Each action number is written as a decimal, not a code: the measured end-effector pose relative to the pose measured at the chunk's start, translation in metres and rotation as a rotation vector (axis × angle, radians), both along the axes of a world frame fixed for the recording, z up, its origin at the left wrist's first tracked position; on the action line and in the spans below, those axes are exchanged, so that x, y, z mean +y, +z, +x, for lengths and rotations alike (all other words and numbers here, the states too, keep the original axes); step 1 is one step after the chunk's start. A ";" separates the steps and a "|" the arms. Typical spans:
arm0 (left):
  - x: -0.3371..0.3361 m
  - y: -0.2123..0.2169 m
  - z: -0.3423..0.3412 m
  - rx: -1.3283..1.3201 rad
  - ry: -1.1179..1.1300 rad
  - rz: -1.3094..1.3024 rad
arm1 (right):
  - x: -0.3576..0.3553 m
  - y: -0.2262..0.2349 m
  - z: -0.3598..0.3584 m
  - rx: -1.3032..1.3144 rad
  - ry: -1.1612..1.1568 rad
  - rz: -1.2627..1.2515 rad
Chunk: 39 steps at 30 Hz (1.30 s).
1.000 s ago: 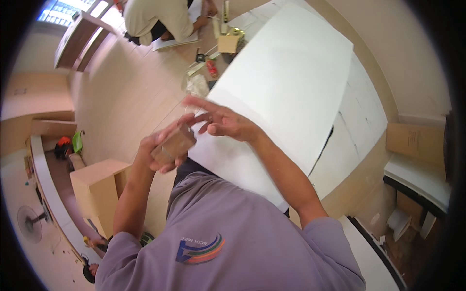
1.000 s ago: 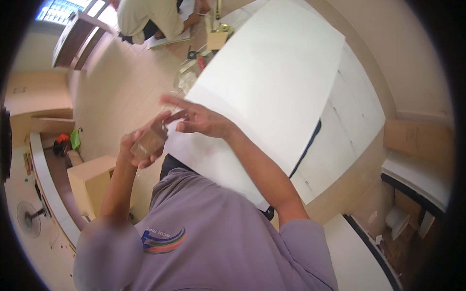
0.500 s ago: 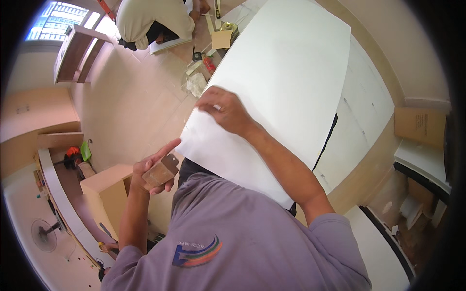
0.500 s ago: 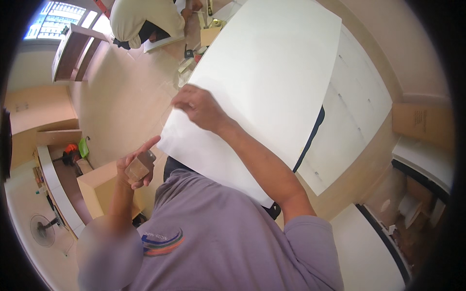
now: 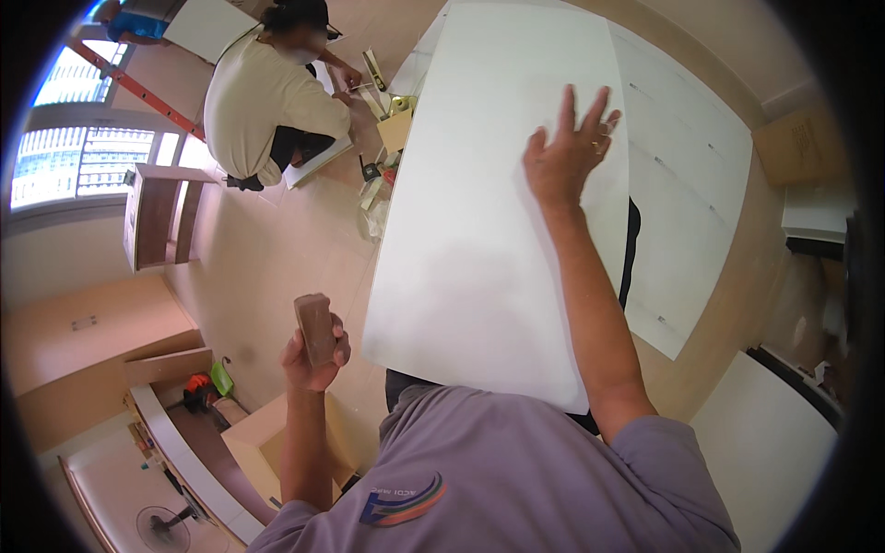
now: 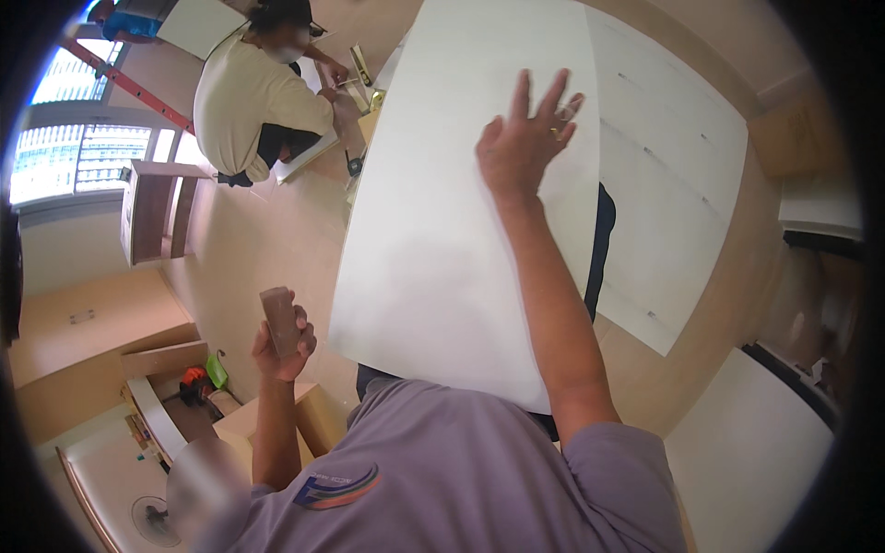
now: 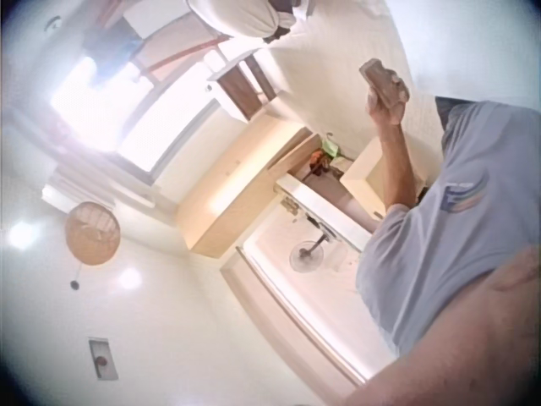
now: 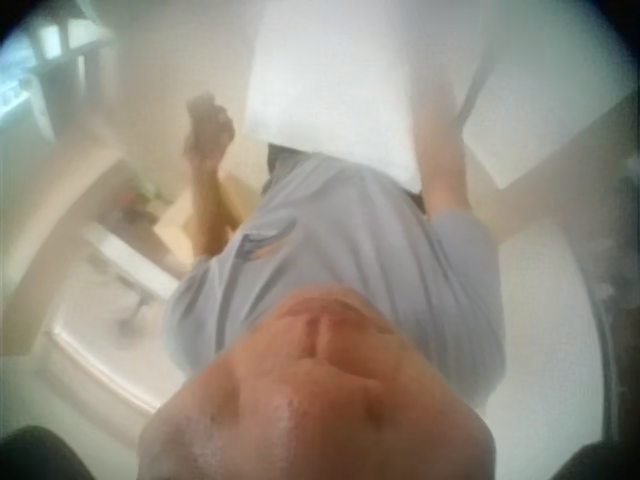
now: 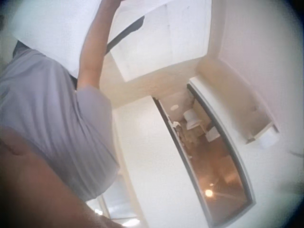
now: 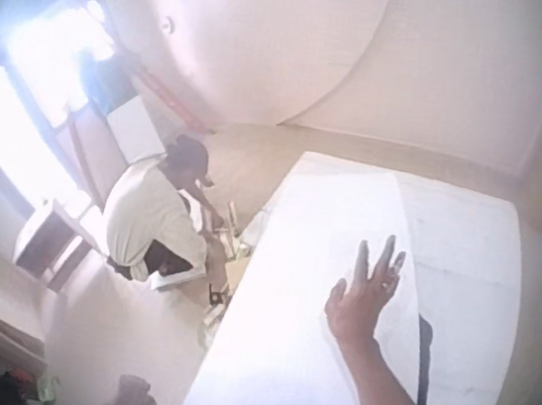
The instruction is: The person sits on the floor and wipes a white cabinet door with a cloth. They then use a utility knife to cut a strip of edge banding and apply it to the edge of the door. Finally, they use a small block to press the edge banding into place.
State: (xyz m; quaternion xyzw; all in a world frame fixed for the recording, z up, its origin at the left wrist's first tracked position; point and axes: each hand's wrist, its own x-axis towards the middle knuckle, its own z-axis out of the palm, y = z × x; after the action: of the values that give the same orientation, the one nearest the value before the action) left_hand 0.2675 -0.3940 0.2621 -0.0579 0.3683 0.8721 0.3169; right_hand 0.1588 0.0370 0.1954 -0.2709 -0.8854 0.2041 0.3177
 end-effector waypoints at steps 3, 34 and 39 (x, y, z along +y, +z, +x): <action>0.017 -0.002 -0.020 -0.004 0.078 -0.174 | 0.035 -0.028 0.007 0.065 -0.076 -0.082; 0.314 -0.104 -0.436 0.748 -0.076 -1.319 | 0.048 -0.024 0.007 0.061 -0.325 -0.253; 0.328 -0.118 -0.461 0.877 -0.112 -1.468 | 0.049 -0.025 0.006 -0.053 -0.264 -0.221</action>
State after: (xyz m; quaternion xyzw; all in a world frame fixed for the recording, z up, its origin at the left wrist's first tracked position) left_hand -0.1936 -0.0664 0.1439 0.1123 0.9313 0.3393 0.0709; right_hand 0.1653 0.0855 0.1706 -0.4236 -0.8222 0.2496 0.2868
